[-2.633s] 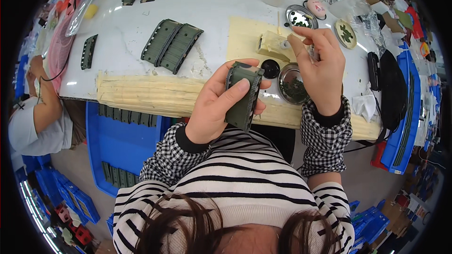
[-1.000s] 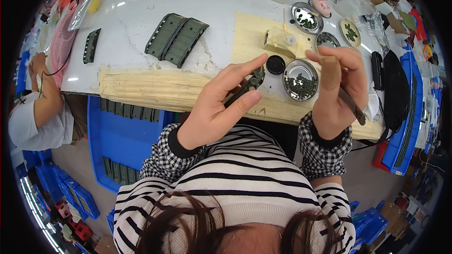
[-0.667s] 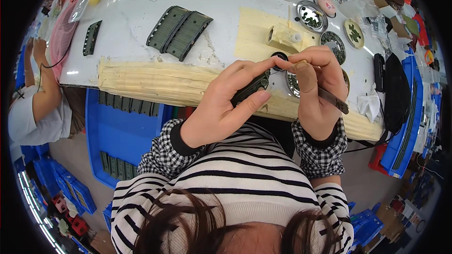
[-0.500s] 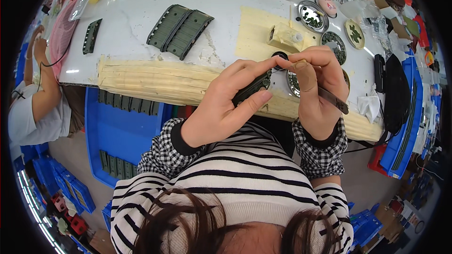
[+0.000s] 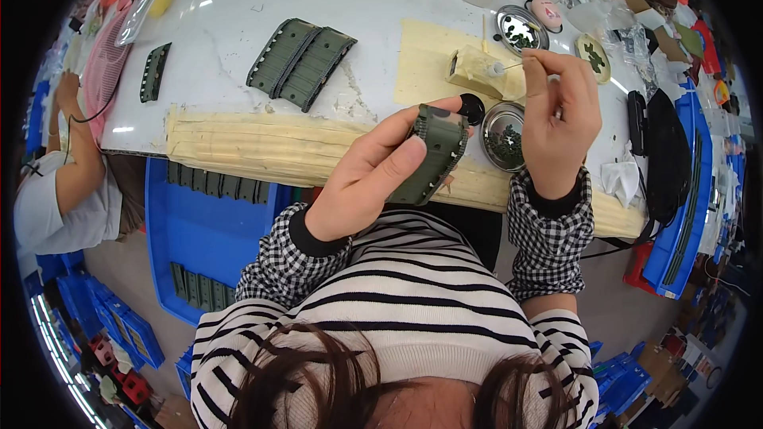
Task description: Assembling and detailing small green plastic toy model parts using precision tools.
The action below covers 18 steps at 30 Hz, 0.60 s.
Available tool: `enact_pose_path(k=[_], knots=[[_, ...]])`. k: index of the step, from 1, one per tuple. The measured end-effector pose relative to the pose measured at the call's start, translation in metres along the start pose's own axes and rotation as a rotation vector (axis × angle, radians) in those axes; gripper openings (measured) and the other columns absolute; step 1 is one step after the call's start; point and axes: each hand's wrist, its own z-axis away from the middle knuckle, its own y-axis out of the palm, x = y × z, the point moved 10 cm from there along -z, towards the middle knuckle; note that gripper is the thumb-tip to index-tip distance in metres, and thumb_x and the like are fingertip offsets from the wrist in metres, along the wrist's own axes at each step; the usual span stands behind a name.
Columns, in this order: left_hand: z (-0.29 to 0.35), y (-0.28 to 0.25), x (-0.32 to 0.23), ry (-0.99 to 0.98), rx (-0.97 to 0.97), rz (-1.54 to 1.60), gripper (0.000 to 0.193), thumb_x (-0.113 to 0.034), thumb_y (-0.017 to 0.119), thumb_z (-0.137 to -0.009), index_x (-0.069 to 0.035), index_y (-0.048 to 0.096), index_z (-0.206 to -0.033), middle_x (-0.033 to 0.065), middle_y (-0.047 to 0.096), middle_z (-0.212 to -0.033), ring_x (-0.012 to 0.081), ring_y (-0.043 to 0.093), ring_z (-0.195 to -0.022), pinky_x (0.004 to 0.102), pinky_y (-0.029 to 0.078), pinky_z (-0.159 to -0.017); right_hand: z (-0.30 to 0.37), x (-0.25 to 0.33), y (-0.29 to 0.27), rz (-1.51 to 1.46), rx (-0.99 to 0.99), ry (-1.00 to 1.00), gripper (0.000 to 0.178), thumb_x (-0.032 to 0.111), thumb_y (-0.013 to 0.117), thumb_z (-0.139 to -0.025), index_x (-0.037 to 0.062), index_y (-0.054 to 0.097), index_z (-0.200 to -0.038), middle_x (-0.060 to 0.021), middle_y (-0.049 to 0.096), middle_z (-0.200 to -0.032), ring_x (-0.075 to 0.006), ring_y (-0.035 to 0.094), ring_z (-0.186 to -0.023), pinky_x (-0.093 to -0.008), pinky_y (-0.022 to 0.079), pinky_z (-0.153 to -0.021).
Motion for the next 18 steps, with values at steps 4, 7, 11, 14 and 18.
enact_pose_path(k=[4, 7, 11, 14, 18], knots=[[-0.003, 0.005, 0.009, -0.101, -0.003, 0.402, 0.061, -0.038, 0.03, -0.103, 0.003, 0.021, -0.147, 0.0196, 0.053, -0.128, 0.0206, 0.06, -0.094, 0.0335, 0.053, -0.081, 0.003, -0.004, 0.014, 0.058, 0.091, -0.035, 0.02, -0.004, 0.063, -0.082, 0.0025, 0.065, -0.101, -0.0097, 0.057, -0.086, -0.022, 0.056, -0.069, -0.0293, 0.044, -0.054], [-0.004, 0.004, 0.013, -0.142, 0.009, 0.614, 0.061, -0.039, 0.027, -0.104, 0.003, 0.019, -0.147, 0.0181, 0.054, -0.125, 0.0198, 0.059, -0.09, 0.0321, 0.054, -0.074, 0.004, 0.004, 0.011, 0.038, 0.085, -0.028, 0.019, -0.001, 0.06, -0.084, 0.0024, 0.066, -0.102, -0.0088, 0.057, -0.087, -0.0189, 0.056, -0.069, -0.0294, 0.044, -0.054], [-0.001, 0.001, 0.016, -0.179, -0.016, 0.775, 0.06, -0.038, 0.025, -0.104, 0.002, 0.014, -0.148, 0.016, 0.057, -0.118, 0.0179, 0.055, -0.084, 0.0294, 0.053, -0.068, 0.013, 0.034, -0.016, -0.11, 0.153, -0.067, 0.022, 0.014, 0.053, -0.091, 0.0015, 0.068, -0.1, -0.0073, 0.057, -0.089, -0.0145, 0.056, -0.066, -0.0302, 0.046, -0.056], [-0.001, 0.003, 0.019, -0.19, 0.049, 0.88, 0.057, -0.039, 0.026, -0.104, 0.0, 0.022, -0.146, 0.0154, 0.058, -0.115, 0.0172, 0.057, -0.085, 0.0288, 0.053, -0.07, 0.017, 0.046, -0.024, -0.141, 0.149, -0.107, 0.046, 0.037, 0.042, -0.088, 0.0001, 0.07, -0.093, -0.0104, 0.062, -0.086, -0.0201, 0.06, -0.066, -0.0326, 0.051, -0.064], [-0.002, 0.007, 0.021, -0.215, 0.072, 0.921, 0.056, -0.039, 0.027, -0.104, 0.0, 0.027, -0.145, 0.0147, 0.059, -0.112, 0.0165, 0.058, -0.084, 0.0278, 0.051, -0.07, 0.018, 0.062, -0.03, -0.123, 0.344, -0.123, 0.074, 0.059, 0.032, -0.092, -0.0035, 0.07, -0.087, -0.015, 0.068, -0.082, -0.0275, 0.066, -0.074, -0.0361, 0.053, -0.068]])
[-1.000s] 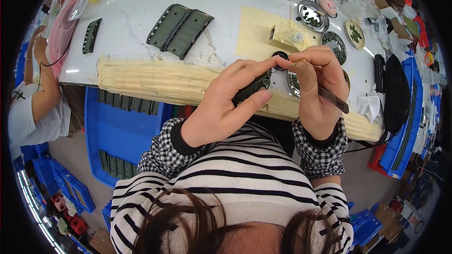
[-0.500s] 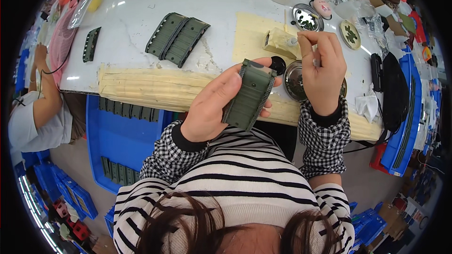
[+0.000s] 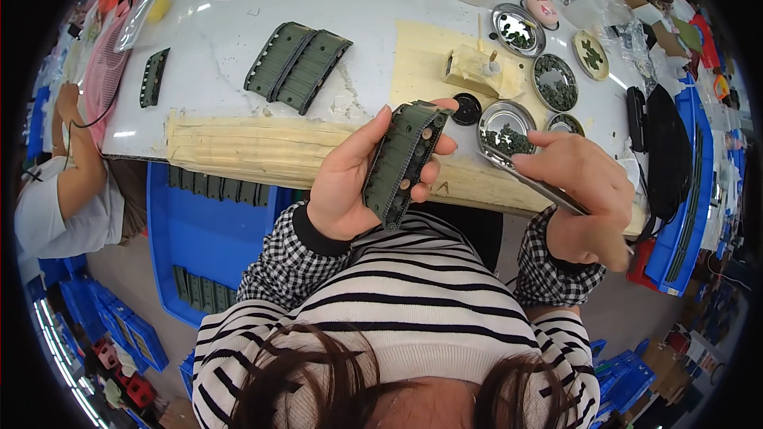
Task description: Assembling and detailing small green plastic toy model parts using precision tools.
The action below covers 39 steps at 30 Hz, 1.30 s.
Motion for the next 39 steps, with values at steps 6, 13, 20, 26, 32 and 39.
enact_pose_path(k=[6, 13, 20, 26, 32, 39], knots=[[0.001, 0.002, 0.003, -0.021, 0.009, 0.035, 0.057, -0.04, 0.027, -0.104, 0.0, 0.026, -0.145, 0.0141, 0.06, -0.109, 0.0171, 0.058, -0.084, 0.0269, 0.05, -0.068, -0.005, -0.002, 0.008, -0.149, 0.035, 0.038, 0.032, -0.001, 0.08, -0.062, -0.0031, 0.07, -0.093, -0.0154, 0.07, -0.086, -0.0225, 0.067, -0.076, -0.0289, 0.05, -0.068], [0.001, 0.004, 0.003, -0.003, -0.045, 0.021, 0.06, -0.035, 0.024, -0.105, 0.003, 0.009, -0.147, 0.0161, 0.059, -0.104, 0.0181, 0.056, -0.079, 0.0251, 0.053, -0.056, -0.007, -0.001, 0.011, -0.104, 0.029, -0.025, 0.03, 0.004, 0.08, -0.067, 0.0042, 0.072, -0.096, -0.0108, 0.068, -0.083, -0.0228, 0.068, -0.078, -0.0296, 0.053, -0.07], [0.002, 0.003, 0.004, -0.009, -0.06, 0.011, 0.059, -0.035, 0.025, -0.105, 0.004, 0.011, -0.147, 0.0163, 0.059, -0.102, 0.0182, 0.056, -0.078, 0.0248, 0.053, -0.054, -0.008, 0.0, 0.012, -0.097, 0.018, -0.049, 0.026, 0.005, 0.08, -0.067, 0.0053, 0.072, -0.092, -0.0098, 0.068, -0.08, -0.0224, 0.069, -0.078, -0.0296, 0.054, -0.07], [0.001, 0.001, 0.004, 0.006, -0.078, 0.002, 0.059, -0.035, 0.025, -0.105, 0.005, 0.012, -0.147, 0.0159, 0.059, -0.101, 0.0179, 0.055, -0.077, 0.0244, 0.052, -0.053, -0.008, 0.002, 0.015, -0.092, 0.031, -0.086, 0.024, 0.0, 0.079, -0.065, 0.0009, 0.071, -0.088, -0.0117, 0.07, -0.081, -0.0255, 0.07, -0.081, -0.0308, 0.054, -0.07], [0.001, 0.0, 0.003, 0.021, -0.078, -0.034, 0.06, -0.035, 0.025, -0.104, 0.005, 0.013, -0.147, 0.0151, 0.06, -0.1, 0.0173, 0.055, -0.076, 0.0239, 0.05, -0.052, -0.008, 0.006, 0.015, -0.066, 0.011, -0.122, 0.024, 0.002, 0.079, -0.067, 0.004, 0.072, -0.09, -0.0083, 0.068, -0.078, -0.0228, 0.069, -0.077, -0.0318, 0.058, -0.075], [0.001, 0.0, 0.003, 0.002, -0.008, 0.006, 0.057, -0.038, 0.028, -0.104, 0.002, 0.027, -0.145, 0.0151, 0.063, -0.106, 0.0184, 0.059, -0.08, 0.0274, 0.05, -0.065, -0.007, 0.012, 0.015, -0.048, 0.0, -0.174, 0.025, 0.002, 0.079, -0.067, 0.0028, 0.071, -0.091, -0.0085, 0.066, -0.075, -0.0203, 0.066, -0.068, -0.0348, 0.059, -0.079]])
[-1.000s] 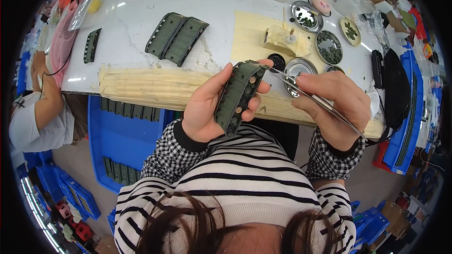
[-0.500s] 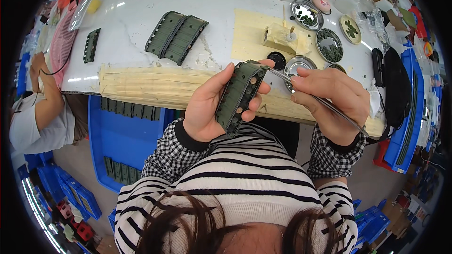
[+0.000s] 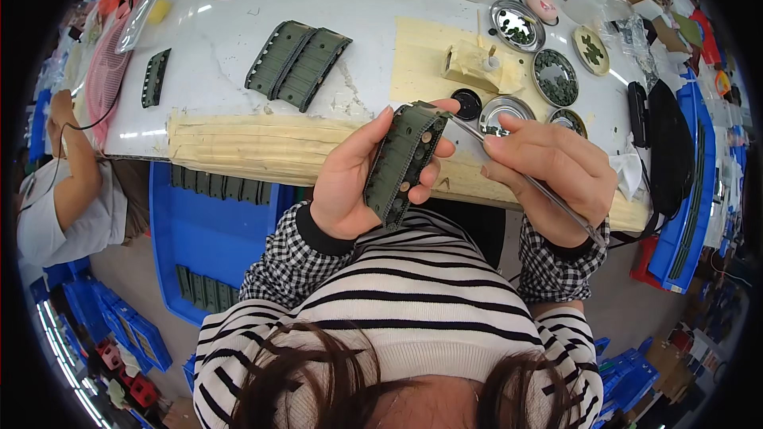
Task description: Assembling and detailing small green plastic toy model parts using precision tools.
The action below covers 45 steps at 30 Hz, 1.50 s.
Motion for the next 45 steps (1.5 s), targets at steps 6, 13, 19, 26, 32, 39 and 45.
enact_pose_path(k=[6, 13, 19, 26, 32, 39, 45], knots=[[0.001, -0.001, -0.001, 0.013, -0.008, -0.017, 0.057, -0.038, 0.027, -0.104, 0.001, 0.027, -0.145, 0.0153, 0.062, -0.107, 0.0182, 0.06, -0.081, 0.0275, 0.051, -0.066, 0.004, -0.001, 0.005, -0.007, 0.014, -0.023, 0.027, 0.0, 0.081, -0.061, 0.0008, 0.07, -0.086, -0.0111, 0.07, -0.08, -0.0281, 0.07, -0.083, -0.0327, 0.057, -0.075], [0.007, 0.006, -0.02, 0.185, 0.001, -0.38, 0.059, -0.037, 0.036, -0.102, 0.003, 0.027, -0.144, 0.0203, 0.06, -0.11, 0.0211, 0.063, -0.088, 0.0318, 0.054, -0.075, 0.012, -0.014, -0.022, -0.264, -0.175, -0.048, 0.03, 0.029, 0.057, -0.09, 0.0003, 0.067, -0.091, -0.0124, 0.061, -0.08, -0.0238, 0.063, -0.071, -0.0422, 0.056, -0.082], [0.009, 0.007, -0.023, 0.262, -0.025, -0.76, 0.056, -0.019, 0.053, -0.096, 0.005, 0.032, -0.142, 0.0213, 0.061, -0.109, 0.0211, 0.064, -0.089, 0.0351, 0.056, -0.078, 0.023, 0.049, -0.025, -1.035, -0.024, -0.28, 0.026, 0.026, 0.046, -0.094, 0.003, 0.055, -0.086, -0.0128, 0.056, -0.074, -0.0215, 0.057, -0.061, -0.0419, 0.05, -0.069], [0.008, 0.012, -0.016, 0.282, 0.013, -0.784, 0.055, -0.014, 0.055, -0.094, 0.005, 0.034, -0.141, 0.0204, 0.062, -0.108, 0.0201, 0.064, -0.085, 0.0335, 0.056, -0.076, 0.01, 0.08, -0.028, -1.5, 0.094, -0.366, 0.01, 0.011, 0.046, -0.091, 0.0076, 0.042, -0.082, -0.0131, 0.052, -0.068, -0.021, 0.051, -0.053, -0.0368, 0.041, -0.054], [0.013, 0.015, -0.022, 0.378, -0.011, -0.964, 0.052, -0.009, 0.055, -0.094, 0.005, 0.035, -0.14, 0.0204, 0.062, -0.112, 0.0213, 0.065, -0.094, 0.0333, 0.055, -0.082, 0.014, 0.082, -0.031, -1.51, 0.068, -0.377, 0.022, -0.002, 0.046, -0.088, 0.0116, 0.031, -0.078, -0.0134, 0.049, -0.062, -0.0206, 0.045, -0.046, -0.0324, 0.033, -0.041], [0.015, 0.015, -0.022, 0.451, 0.015, -1.004, 0.051, -0.005, 0.055, -0.094, 0.004, 0.036, -0.14, 0.02, 0.06, -0.12, 0.0248, 0.062, -0.108, 0.0359, 0.052, -0.093, 0.002, 0.08, -0.023, -1.615, 0.165, -0.316, 0.03, -0.006, 0.047, -0.086, 0.0131, 0.026, -0.075, -0.0124, 0.046, -0.058, -0.0198, 0.043, -0.043, -0.03, 0.029, -0.037], [0.015, 0.016, -0.022, 0.388, 0.03, -1.035, 0.051, -0.004, 0.055, -0.094, 0.004, 0.036, -0.14, 0.0207, 0.061, -0.12, 0.0232, 0.062, -0.107, 0.0336, 0.05, -0.095, -0.002, 0.084, -0.032, -1.395, 0.009, -0.242, 0.022, 0.013, 0.052, -0.094, 0.02, 0.046, -0.114, -0.0023, 0.048, -0.054, -0.0083, 0.034, -0.036, -0.0213, 0.025, -0.034]])
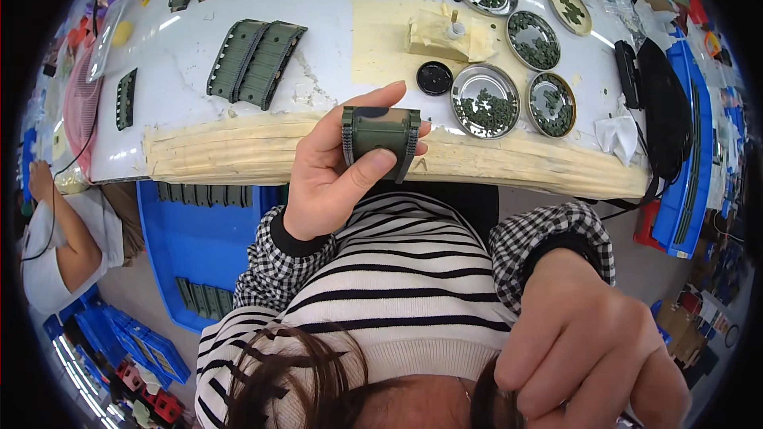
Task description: Assembling and detailing small green plastic toy model parts using precision tools.
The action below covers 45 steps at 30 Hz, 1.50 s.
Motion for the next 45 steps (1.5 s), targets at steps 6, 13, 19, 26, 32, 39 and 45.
enact_pose_path(k=[6, 13, 19, 26, 32, 39, 45], knots=[[-0.001, -0.003, 0.003, -0.003, -0.03, 0.018, 0.054, -0.009, 0.057, -0.094, 0.005, 0.034, -0.141, 0.0211, 0.062, -0.117, 0.0243, 0.064, -0.103, 0.036, 0.05, -0.092, 0.005, 0.02, -0.008, 0.205, -0.261, -0.024, 0.021, 0.01, 0.05, -0.094, 0.0212, 0.056, -0.11, 0.0012, 0.046, -0.052, -0.0055, 0.029, -0.034, -0.0193, 0.021, -0.033], [0.007, -0.01, -0.002, -0.048, -0.143, -0.015, 0.061, -0.015, 0.06, -0.092, 0.005, 0.03, -0.142, 0.021, 0.063, -0.112, 0.0264, 0.066, -0.095, 0.0376, 0.053, -0.086, 0.004, 0.045, 0.0, 0.391, -0.051, -0.052, 0.025, -0.003, 0.052, -0.071, 0.0108, 0.039, -0.056, 0.0017, 0.043, -0.053, -0.0093, 0.033, -0.036, -0.0213, 0.032, -0.038], [0.006, -0.021, -0.002, -0.139, -0.205, 0.085, 0.058, -0.015, 0.058, -0.094, 0.003, 0.031, -0.141, 0.0193, 0.064, -0.109, 0.0226, 0.067, -0.09, 0.034, 0.055, -0.079, 0.006, 0.051, 0.011, 0.639, 0.167, -0.06, 0.016, -0.007, 0.053, -0.053, 0.006, 0.043, -0.052, 0.002, 0.039, -0.049, -0.0094, 0.036, -0.038, -0.0223, 0.03, -0.038], [0.019, -0.06, -0.034, -0.1, -0.366, 0.176, 0.078, 0.005, 0.069, -0.073, -0.004, 0.033, -0.142, 0.0148, 0.058, -0.107, 0.017, 0.063, -0.076, 0.0282, 0.054, -0.07, 0.021, 0.064, 0.006, 0.408, 0.183, -0.462, 0.039, -0.003, 0.05, -0.07, 0.0016, 0.068, -0.105, 0.0023, 0.045, -0.054, -0.0112, 0.038, -0.039, -0.0242, 0.035, -0.039], [0.03, -0.146, -0.117, 0.078, -0.801, -0.675, 0.046, -0.005, 0.072, -0.08, 0.001, 0.05, -0.12, 0.0043, 0.061, -0.084, 0.0103, 0.058, -0.068, 0.0234, 0.047, -0.06, 0.052, 0.083, -0.053, 0.243, -0.217, -0.454, 0.012, 0.009, 0.063, -0.082, 0.008, 0.07, -0.073, 0.0036, 0.05, -0.047, -0.0002, 0.039, -0.035, -0.0149, 0.038, -0.037], [-0.019, -0.231, -0.126, 0.066, -0.677, -1.442, 0.053, -0.03, 0.076, -0.075, 0.007, 0.059, -0.109, 0.0149, 0.065, -0.088, 0.0215, 0.063, -0.076, 0.0299, 0.051, -0.067, 0.062, 0.067, -0.065, 0.628, -0.344, -0.158, 0.04, 0.039, 0.038, -0.095, 0.0131, 0.066, -0.082, 0.001, 0.051, -0.055, -0.0119, 0.046, -0.044, -0.027, 0.046, -0.059], [-0.027, -0.217, -0.11, 0.048, -0.61, -1.682, 0.056, -0.034, 0.072, -0.084, 0.002, 0.057, -0.124, 0.0171, 0.064, -0.104, 0.0209, 0.062, -0.09, 0.0312, 0.049, -0.081, 0.068, 0.061, -0.071, 1.015, -0.256, -0.096, 0.066, 0.053, 0.019, -0.099, 0.0068, 0.064, -0.084, -0.0045, 0.049, -0.058, -0.0169, 0.039, -0.046, -0.0336, 0.04, -0.049]])
